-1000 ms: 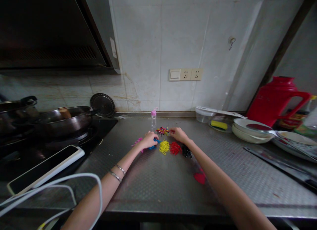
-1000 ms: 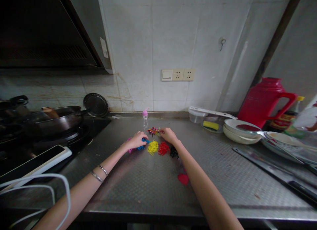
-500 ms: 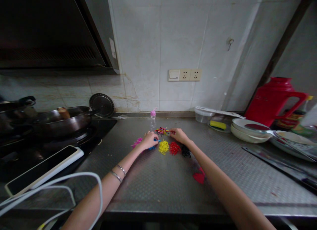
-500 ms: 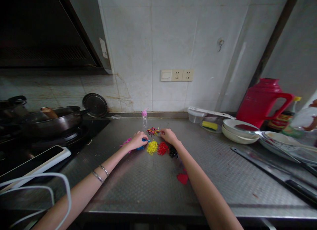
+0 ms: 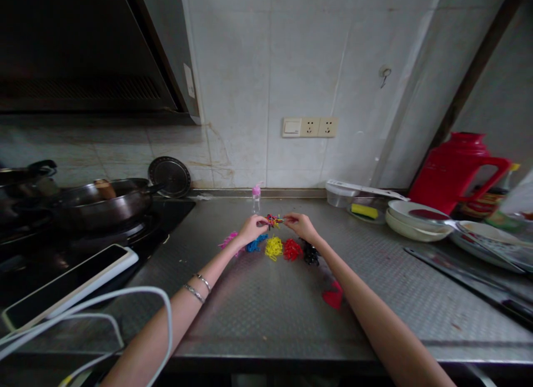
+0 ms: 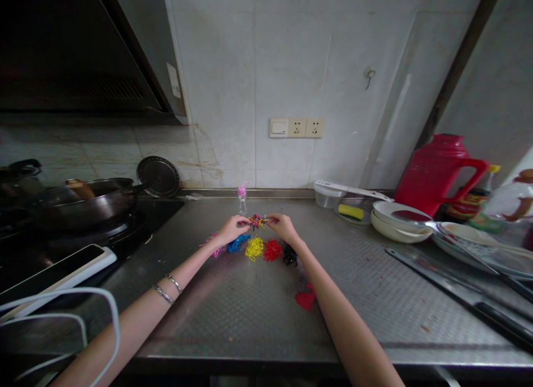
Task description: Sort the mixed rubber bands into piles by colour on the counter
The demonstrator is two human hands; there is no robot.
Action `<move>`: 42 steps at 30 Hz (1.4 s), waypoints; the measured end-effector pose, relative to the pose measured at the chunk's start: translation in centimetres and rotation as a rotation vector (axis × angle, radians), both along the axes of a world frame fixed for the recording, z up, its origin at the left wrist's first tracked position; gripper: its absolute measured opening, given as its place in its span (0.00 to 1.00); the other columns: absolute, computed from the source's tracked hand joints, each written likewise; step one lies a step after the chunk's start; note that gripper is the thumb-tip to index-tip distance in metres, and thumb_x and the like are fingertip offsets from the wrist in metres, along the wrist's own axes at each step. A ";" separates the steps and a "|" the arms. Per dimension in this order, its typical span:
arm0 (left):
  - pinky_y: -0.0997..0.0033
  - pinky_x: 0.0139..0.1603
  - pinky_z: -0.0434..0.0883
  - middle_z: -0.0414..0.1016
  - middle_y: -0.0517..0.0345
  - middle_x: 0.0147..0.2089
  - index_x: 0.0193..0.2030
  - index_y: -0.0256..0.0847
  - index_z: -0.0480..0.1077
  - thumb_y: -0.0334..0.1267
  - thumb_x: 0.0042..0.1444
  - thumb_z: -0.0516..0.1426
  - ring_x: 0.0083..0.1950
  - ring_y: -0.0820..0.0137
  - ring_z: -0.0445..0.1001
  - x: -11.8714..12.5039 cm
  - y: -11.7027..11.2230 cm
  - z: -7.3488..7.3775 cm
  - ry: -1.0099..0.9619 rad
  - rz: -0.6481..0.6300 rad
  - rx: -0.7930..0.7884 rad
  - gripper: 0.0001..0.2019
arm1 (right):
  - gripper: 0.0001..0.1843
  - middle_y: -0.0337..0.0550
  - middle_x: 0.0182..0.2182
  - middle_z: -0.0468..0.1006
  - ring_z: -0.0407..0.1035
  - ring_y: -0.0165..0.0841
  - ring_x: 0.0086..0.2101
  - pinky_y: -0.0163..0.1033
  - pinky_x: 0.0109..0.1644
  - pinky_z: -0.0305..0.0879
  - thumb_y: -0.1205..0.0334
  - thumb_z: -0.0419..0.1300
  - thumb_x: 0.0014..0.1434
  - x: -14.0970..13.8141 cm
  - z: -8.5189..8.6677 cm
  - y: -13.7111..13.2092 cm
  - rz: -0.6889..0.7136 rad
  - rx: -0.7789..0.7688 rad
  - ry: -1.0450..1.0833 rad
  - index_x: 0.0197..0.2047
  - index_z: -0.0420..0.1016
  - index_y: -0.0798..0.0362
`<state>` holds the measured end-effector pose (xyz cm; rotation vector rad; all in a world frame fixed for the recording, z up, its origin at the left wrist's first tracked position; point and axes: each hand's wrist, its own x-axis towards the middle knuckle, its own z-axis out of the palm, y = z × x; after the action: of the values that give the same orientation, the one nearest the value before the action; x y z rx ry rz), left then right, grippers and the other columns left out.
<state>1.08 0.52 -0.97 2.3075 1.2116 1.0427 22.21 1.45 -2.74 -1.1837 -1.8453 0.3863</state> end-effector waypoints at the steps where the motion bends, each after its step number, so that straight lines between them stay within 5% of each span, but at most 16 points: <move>1: 0.71 0.42 0.65 0.74 0.52 0.36 0.37 0.34 0.72 0.34 0.47 0.54 0.38 0.70 0.70 0.2 0.3 0.1 -0.034 -0.032 -0.031 0.11 | 0.16 0.44 0.28 0.76 0.68 0.30 0.28 0.32 0.30 0.63 0.60 0.56 0.47 -0.1 0.1 -0.1 0.016 -0.021 0.045 0.39 0.74 0.57; 6: 0.73 0.38 0.67 0.75 0.52 0.35 0.39 0.31 0.71 0.29 0.44 0.55 0.34 0.73 0.71 1.7 2.3 -0.4 -0.114 -0.179 -0.198 0.13 | 0.21 0.43 0.28 0.76 0.64 0.25 0.21 0.28 0.17 0.57 0.55 0.57 0.45 -0.5 1.1 -0.9 0.083 -0.191 0.277 0.41 0.72 0.58; 15: 0.80 0.21 0.64 0.73 0.52 0.30 0.40 0.31 0.68 0.28 0.44 0.54 0.26 0.74 0.71 4.5 1.4 0.2 -0.363 -0.236 -0.539 0.13 | 0.20 0.43 0.30 0.76 0.67 0.26 0.25 0.26 0.20 0.58 0.59 0.59 0.43 -1.0 2.9 -2.3 0.146 -0.302 0.473 0.41 0.70 0.56; 19: 0.81 0.20 0.63 0.73 0.54 0.27 0.33 0.31 0.71 0.32 0.47 0.54 0.23 0.78 0.68 4.2 0.9 0.7 -0.374 -0.217 -0.538 0.08 | 0.20 0.42 0.31 0.76 0.67 0.25 0.25 0.26 0.20 0.58 0.59 0.59 0.44 -1.3 3.0 -2.5 0.164 -0.309 0.482 0.42 0.70 0.56; 26: 0.82 0.18 0.62 0.72 0.54 0.30 0.40 0.32 0.70 0.35 0.45 0.57 0.22 0.79 0.66 3.6 0.8 1.0 -0.375 -0.256 -0.548 0.14 | 0.20 0.44 0.31 0.77 0.68 0.27 0.26 0.26 0.20 0.58 0.59 0.59 0.43 -1.3 3.1 -2.6 0.147 -0.316 0.499 0.41 0.71 0.57; 42: 0.80 0.18 0.61 0.70 0.57 0.23 0.34 0.31 0.72 0.42 0.46 0.57 0.20 0.79 0.63 2.8 0.5 2.1 -0.297 -0.180 -0.484 0.15 | 0.21 0.45 0.34 0.76 0.68 0.29 0.30 0.26 0.22 0.60 0.56 0.57 0.45 0.1 4.1 -2.8 0.064 -0.247 0.495 0.44 0.70 0.55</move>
<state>3.89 1.00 1.14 1.7812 0.9853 0.8728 22.31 -1.33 1.38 -1.0699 -1.4313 0.8800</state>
